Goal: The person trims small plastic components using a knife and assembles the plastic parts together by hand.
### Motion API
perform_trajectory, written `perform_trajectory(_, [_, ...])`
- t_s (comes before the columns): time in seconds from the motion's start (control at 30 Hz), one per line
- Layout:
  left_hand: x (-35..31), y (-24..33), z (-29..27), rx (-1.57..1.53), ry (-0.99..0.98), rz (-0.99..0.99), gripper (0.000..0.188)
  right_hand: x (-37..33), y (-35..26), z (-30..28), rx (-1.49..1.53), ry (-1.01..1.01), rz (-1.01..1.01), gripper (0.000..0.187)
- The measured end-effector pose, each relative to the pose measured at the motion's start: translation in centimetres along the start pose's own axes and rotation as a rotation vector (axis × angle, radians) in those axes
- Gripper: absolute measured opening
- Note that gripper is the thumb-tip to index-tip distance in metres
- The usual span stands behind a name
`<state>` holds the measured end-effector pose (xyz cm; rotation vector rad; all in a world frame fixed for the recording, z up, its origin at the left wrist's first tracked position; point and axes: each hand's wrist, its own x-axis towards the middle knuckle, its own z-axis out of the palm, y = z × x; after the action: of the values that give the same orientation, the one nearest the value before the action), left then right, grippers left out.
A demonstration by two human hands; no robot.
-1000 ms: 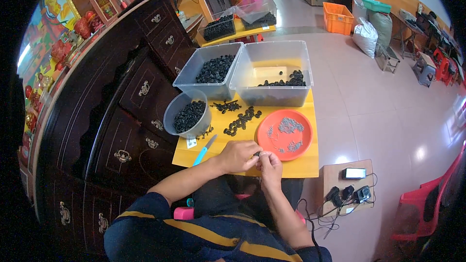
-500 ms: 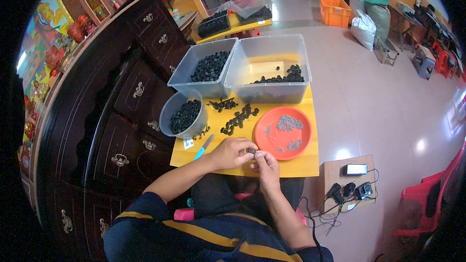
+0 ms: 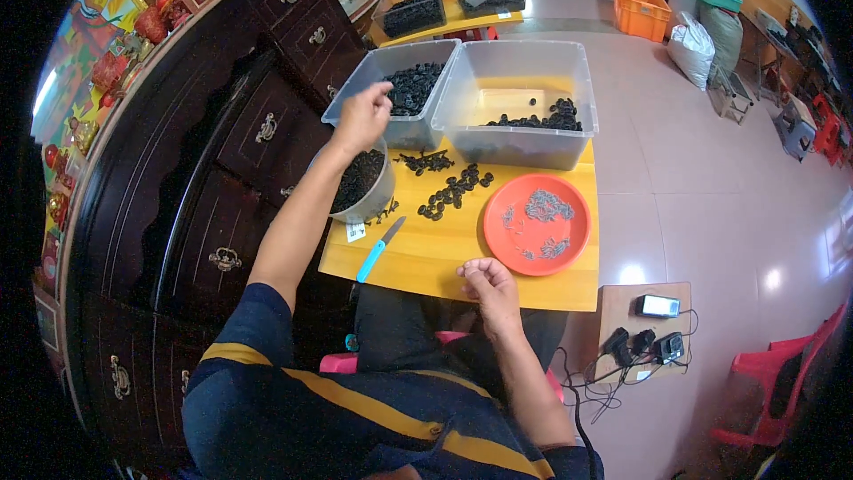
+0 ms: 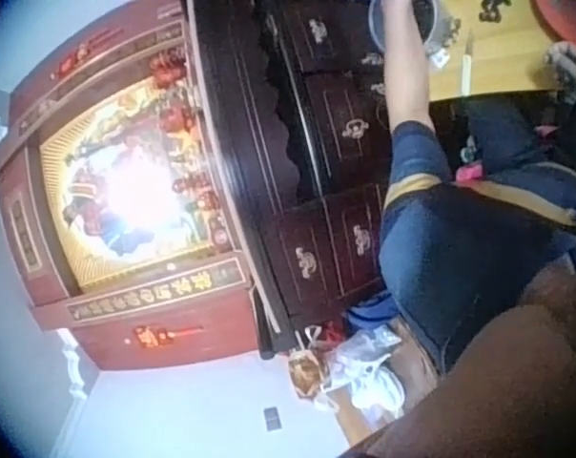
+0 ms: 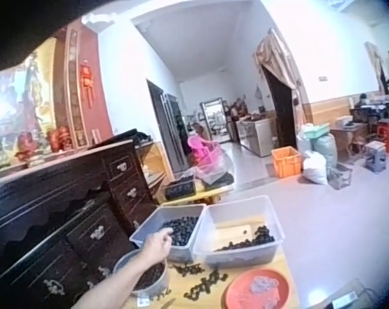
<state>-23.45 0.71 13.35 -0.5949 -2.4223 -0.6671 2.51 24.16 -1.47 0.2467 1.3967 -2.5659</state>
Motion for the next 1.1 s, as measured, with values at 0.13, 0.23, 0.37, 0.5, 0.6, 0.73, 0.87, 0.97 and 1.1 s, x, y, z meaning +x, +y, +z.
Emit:
perform_trajectory(0.13, [-1.2,-0.3,0.1,-0.145,-0.054,-0.096,0.026,-0.3,0.0,0.0,-0.007,0.022,0.0,0.009])
perform_trajectory(0.23, [-5.3,1.4,2.0,-0.32,-0.178,-0.25,0.021,0.2,0.3,-0.3,0.005,0.009,0.001,0.009])
perform_trajectory(0.37, [-12.0,4.4,4.6,-0.23,-0.341,-0.271,0.019,0.3,0.1,0.0,0.019,-0.036,0.001,0.01])
perform_trajectory(0.5, [-15.5,4.7,7.3,-0.146,-0.377,-0.135,0.022,0.4,0.3,0.2,0.025,-0.058,0.013,0.01])
perform_trajectory(0.6, [-15.7,5.2,8.2,-0.06,-0.415,-0.105,0.028,0.4,0.5,0.0,-0.004,-0.066,-0.007,0.01])
perform_trajectory(0.73, [-15.5,5.1,9.7,0.023,-0.365,-0.039,0.027,0.2,0.8,0.0,-0.035,-0.074,-0.008,0.01])
perform_trajectory(0.87, [-16.1,5.3,10.3,0.06,-0.395,-0.005,0.025,0.3,0.9,-0.2,-0.046,-0.066,-0.011,0.01])
perform_trajectory(0.97, [-16.8,5.9,9.9,0.062,-0.451,-0.035,0.023,0.4,1.0,-0.4,-0.028,-0.06,-0.011,0.01])
perform_trajectory(1.1, [-17.0,6.4,9.7,0.007,-0.366,-0.034,0.02,0.5,1.0,-0.4,-0.058,-0.072,-0.022,0.01])
